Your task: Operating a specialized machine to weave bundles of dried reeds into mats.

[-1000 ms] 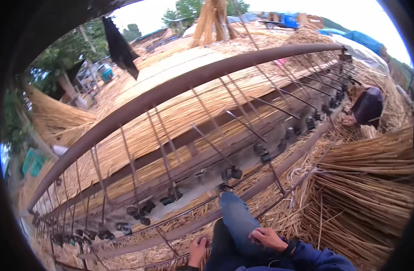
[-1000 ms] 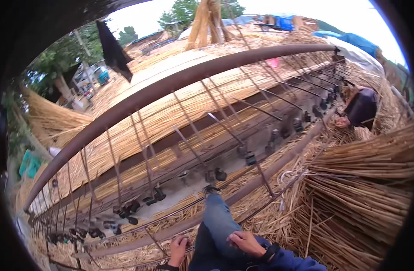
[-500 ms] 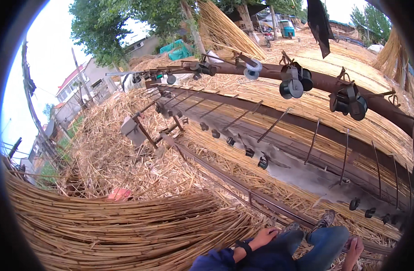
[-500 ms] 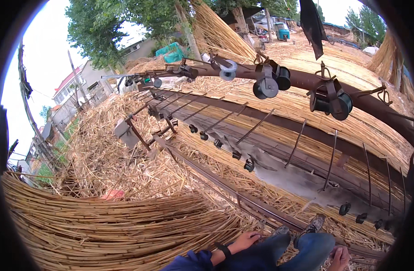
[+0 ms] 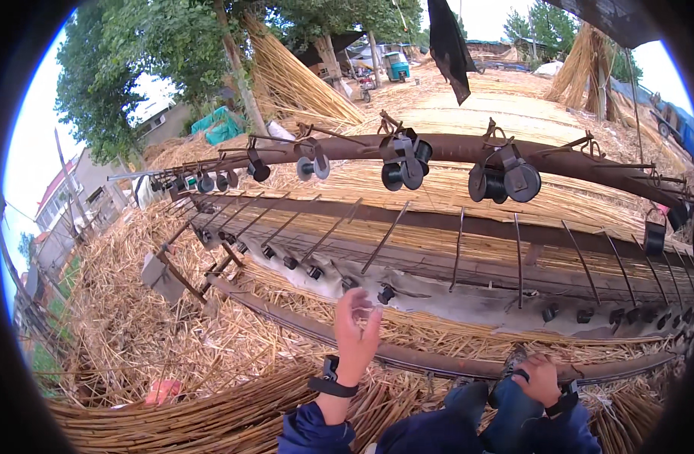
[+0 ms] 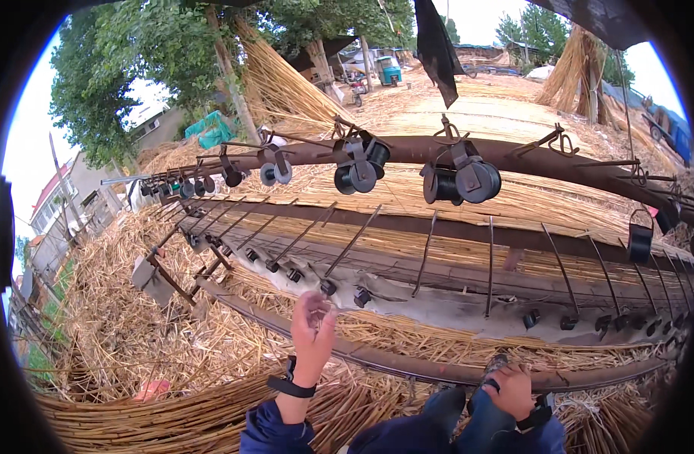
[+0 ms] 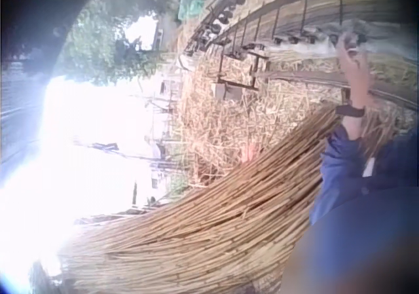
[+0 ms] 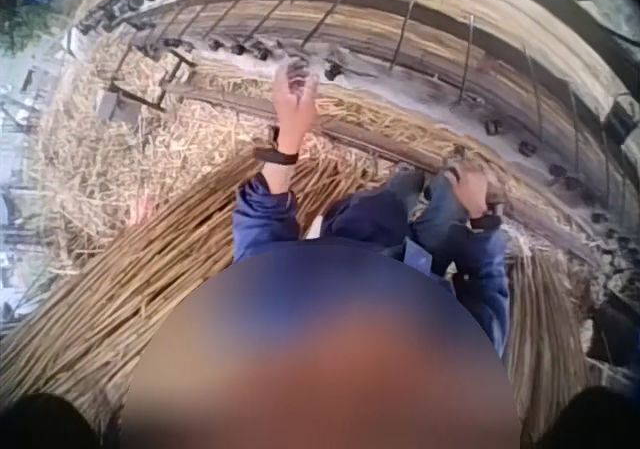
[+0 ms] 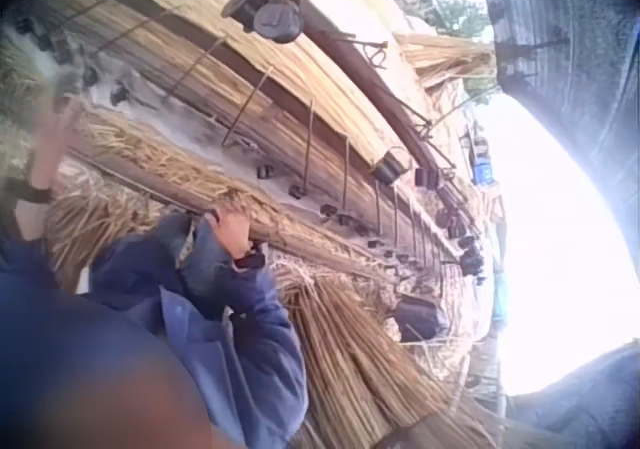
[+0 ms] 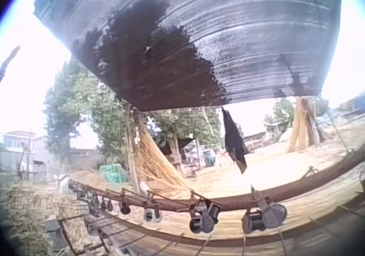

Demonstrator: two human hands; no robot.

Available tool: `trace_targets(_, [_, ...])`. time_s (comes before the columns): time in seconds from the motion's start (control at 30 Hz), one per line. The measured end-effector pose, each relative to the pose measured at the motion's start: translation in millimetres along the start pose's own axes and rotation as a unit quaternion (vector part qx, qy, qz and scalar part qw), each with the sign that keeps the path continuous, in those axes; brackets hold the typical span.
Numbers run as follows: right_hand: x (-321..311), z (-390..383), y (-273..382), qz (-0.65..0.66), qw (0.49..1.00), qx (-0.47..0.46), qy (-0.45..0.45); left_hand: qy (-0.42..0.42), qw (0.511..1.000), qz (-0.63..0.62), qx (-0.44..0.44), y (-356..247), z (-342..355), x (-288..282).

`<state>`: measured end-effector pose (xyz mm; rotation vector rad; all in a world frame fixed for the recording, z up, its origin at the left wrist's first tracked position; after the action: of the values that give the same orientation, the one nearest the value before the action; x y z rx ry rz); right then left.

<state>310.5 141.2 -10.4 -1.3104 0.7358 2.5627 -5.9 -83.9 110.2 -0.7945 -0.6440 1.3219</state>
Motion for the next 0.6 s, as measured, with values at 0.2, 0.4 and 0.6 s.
trace_targets(0.2, [-4.6, -4.0, -0.4, -0.021, 1.000, -0.007, -0.020, -0.086, 0.932, 0.119, 0.330, -89.0, 104.8, 92.2])
trace_targets(0.4, [-18.8, -8.7, -0.9, -0.005, 0.998, -0.025, -0.051, -0.186, 0.919, 0.037, 0.345, -93.5, 136.9, 117.8])
trace_targets(0.6, [-27.1, -13.6, -11.2, 0.028, 0.997, -0.003, -0.070, -0.174, 0.967, 0.006, 0.185, -106.0, 181.8, 98.9])
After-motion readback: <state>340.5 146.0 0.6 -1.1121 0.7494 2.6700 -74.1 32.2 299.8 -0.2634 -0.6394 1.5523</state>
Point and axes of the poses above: each hand's wrist, its own z-axis towards the middle knuckle, its own x-axis out of the palm, y = z × x, the point moved 3 cm from there along z, towards the middle knuckle, and after that the axes turned 13 degrees about -y, right-handed, at the moved point
